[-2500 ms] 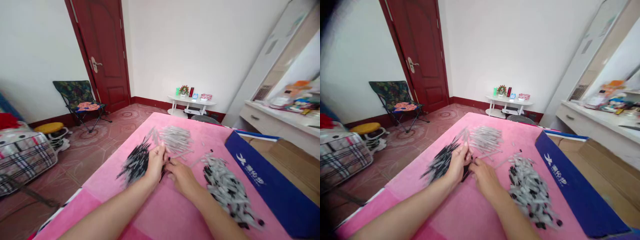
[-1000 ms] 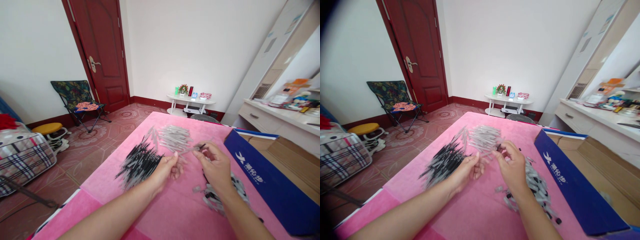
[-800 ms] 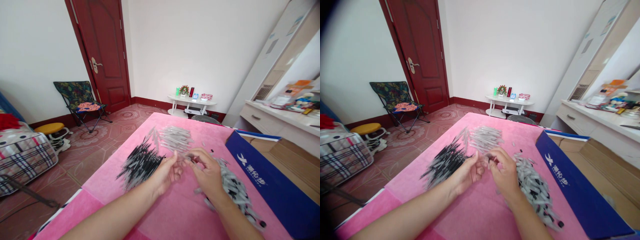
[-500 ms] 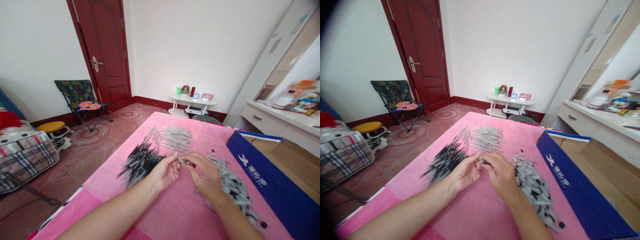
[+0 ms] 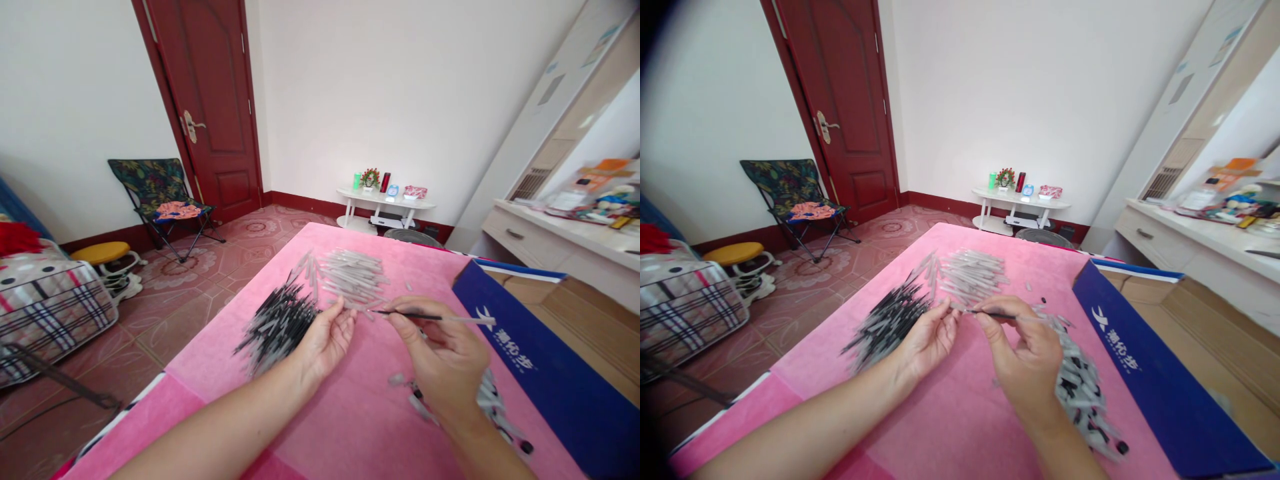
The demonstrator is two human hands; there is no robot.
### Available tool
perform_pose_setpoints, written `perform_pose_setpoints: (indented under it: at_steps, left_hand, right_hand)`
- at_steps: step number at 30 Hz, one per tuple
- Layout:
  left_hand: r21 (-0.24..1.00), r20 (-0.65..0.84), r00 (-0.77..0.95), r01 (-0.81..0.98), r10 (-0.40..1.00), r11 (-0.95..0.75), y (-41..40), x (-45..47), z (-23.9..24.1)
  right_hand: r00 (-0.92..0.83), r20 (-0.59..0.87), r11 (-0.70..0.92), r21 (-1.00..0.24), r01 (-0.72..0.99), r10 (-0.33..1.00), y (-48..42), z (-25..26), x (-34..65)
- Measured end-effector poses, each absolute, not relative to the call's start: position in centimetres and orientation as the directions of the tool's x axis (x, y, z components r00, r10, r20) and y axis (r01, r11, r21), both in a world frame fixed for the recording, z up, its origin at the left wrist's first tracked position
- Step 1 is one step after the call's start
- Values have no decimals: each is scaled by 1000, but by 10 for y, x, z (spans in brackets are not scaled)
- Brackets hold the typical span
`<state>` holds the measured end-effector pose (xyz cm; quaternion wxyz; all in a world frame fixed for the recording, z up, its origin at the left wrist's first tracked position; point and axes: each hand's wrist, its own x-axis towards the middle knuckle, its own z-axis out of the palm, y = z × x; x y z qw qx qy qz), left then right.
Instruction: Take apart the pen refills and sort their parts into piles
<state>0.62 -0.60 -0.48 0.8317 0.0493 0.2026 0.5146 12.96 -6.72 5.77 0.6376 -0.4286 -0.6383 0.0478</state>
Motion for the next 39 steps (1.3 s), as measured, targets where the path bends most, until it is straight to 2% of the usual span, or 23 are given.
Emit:
perform_pose_setpoints:
  at_steps: [6, 13, 16, 25, 27, 29, 31, 33, 36, 39]
  left_hand:
    - [255, -319, 438, -814, 840, 521, -12, 8, 1]
    - [201, -319, 478, -810, 818, 551, -19, 10, 8]
    - [196, -346, 448, -825, 824, 531, -19, 10, 11]
    - [201, -373, 437, -823, 819, 531, -15, 8, 8]
    - [207, -355, 447, -819, 821, 535, -14, 8, 4]
    - [229, -338, 462, -805, 820, 548, -15, 9, 1]
    - [260, -323, 476, -786, 818, 560, -16, 10, -3]
    - [287, -309, 485, -773, 818, 566, -17, 11, -7]
    - [321, -297, 491, -756, 819, 570, -19, 13, -11]
    - [352, -292, 479, -751, 828, 558, -21, 14, -11]
  right_hand:
    - [163, 727, 589, -649, 482, 668, -64, 52, 133]
    - [50, 633, 522, -677, 519, 772, -59, 56, 136]
    - [88, 612, 488, -701, 521, 786, -59, 62, 139]
    - [259, 667, 447, -690, 570, 699, -56, 78, 174]
    - [224, 668, 384, -634, 671, 710, -50, 75, 190]
    - [127, 617, 264, -502, 824, 776, -42, 69, 206]
    - [26, 474, 145, -319, 937, 880, -34, 59, 221]
    - [-44, 295, 103, -187, 977, 954, -27, 46, 229]
    - [-91, 163, 110, -110, 988, 982, -19, 26, 233]
    - [-68, 167, 76, -45, 996, 984, -16, 11, 233]
